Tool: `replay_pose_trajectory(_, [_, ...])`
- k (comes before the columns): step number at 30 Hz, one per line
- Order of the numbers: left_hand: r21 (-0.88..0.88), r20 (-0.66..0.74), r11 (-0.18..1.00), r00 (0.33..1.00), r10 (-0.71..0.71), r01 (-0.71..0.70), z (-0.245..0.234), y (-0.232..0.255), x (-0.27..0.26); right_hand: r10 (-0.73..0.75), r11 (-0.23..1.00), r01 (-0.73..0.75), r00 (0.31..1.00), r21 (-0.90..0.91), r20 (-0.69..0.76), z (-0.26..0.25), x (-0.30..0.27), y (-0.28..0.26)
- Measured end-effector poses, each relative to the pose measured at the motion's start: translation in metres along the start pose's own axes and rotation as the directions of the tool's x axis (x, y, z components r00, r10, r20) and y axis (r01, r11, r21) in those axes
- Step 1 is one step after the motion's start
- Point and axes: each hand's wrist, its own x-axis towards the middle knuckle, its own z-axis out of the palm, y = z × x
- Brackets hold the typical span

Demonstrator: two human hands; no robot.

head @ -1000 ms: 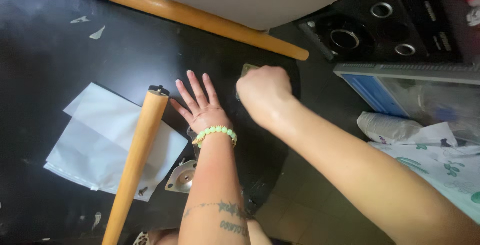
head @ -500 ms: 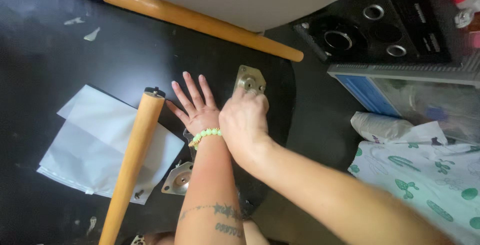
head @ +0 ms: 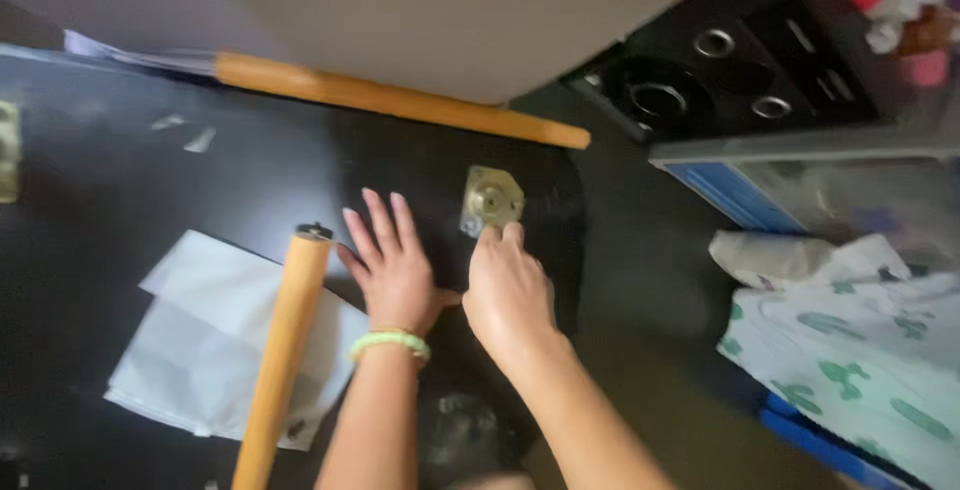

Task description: The person uses a wrench to tighten bolts on metal brackets attached to a black surface, securing wooden dowels in place. The person repeatedly adjusts the wrench and repositions their hands to tighten multiple bolts on the brackets.

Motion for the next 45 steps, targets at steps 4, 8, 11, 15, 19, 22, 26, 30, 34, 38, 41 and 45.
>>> replay_pose_trajectory(4, [0.097,-0.16,0.99,0.981,0.113,-0.098,0.002,-0.011,-0.016,-0.009,0.999,0.011,0.999,0.045,-0.047,0.013,-0.004,0.021])
replay_pose_trajectory(8, [0.048,-0.103,0.999,0.995,-0.015,0.02,0.001,-0.011,-0.01,0.01,0.997,-0.008,1.0,0.08,-0.022,0.011,0.003,0.03])
replay_pose_trajectory(11, [0.091,-0.009,0.994,0.998,-0.06,0.061,0.0,-0.012,-0.006,0.066,0.994,-0.071,0.995,0.083,0.071,0.008,0.005,0.037])
replay_pose_trajectory(15, [0.21,0.12,0.967,0.978,-0.173,0.146,-0.002,-0.006,0.004,0.046,0.999,-0.046,0.999,0.026,0.023,0.003,0.008,0.04])
replay_pose_trajectory(19, [0.276,0.169,0.941,0.954,-0.248,0.195,-0.003,-0.001,0.007,-0.051,0.997,0.048,0.998,-0.062,-0.04,0.003,0.011,0.044])
replay_pose_trajectory(22, [0.284,0.187,0.937,0.946,-0.265,0.206,-0.006,0.002,0.008,-0.031,0.999,0.03,0.999,-0.01,-0.041,-0.001,0.015,0.051])
replay_pose_trajectory(26, [0.307,0.216,0.925,0.93,-0.297,0.225,-0.009,0.004,0.012,0.013,0.993,-0.009,0.999,0.118,-0.034,-0.007,0.02,0.059])
replay_pose_trajectory(30, [0.295,0.202,0.927,0.933,-0.298,0.232,-0.006,0.004,0.009,0.016,0.995,-0.014,1.0,0.099,-0.02,-0.006,0.026,0.057])
replay_pose_trajectory(34, [0.311,0.205,0.921,0.929,-0.307,0.235,-0.005,0.004,0.009,-0.154,0.988,0.154,0.988,0.017,-0.016,-0.008,0.028,0.052])
replay_pose_trajectory(38, [0.288,0.18,0.93,0.941,-0.287,0.229,-0.004,0.003,0.011,-0.13,0.991,0.131,0.991,-0.021,0.042,-0.018,0.03,0.045])
replay_pose_trajectory(41, [0.296,0.184,0.927,0.939,-0.291,0.229,-0.003,0.002,0.01,-0.146,0.988,0.145,0.989,0.056,0.013,-0.025,0.022,0.056])
replay_pose_trajectory(45, [0.306,0.2,0.925,0.935,-0.293,0.224,-0.004,0.002,0.01,-0.226,0.968,0.24,0.963,0.08,-0.148,-0.014,0.013,0.079])
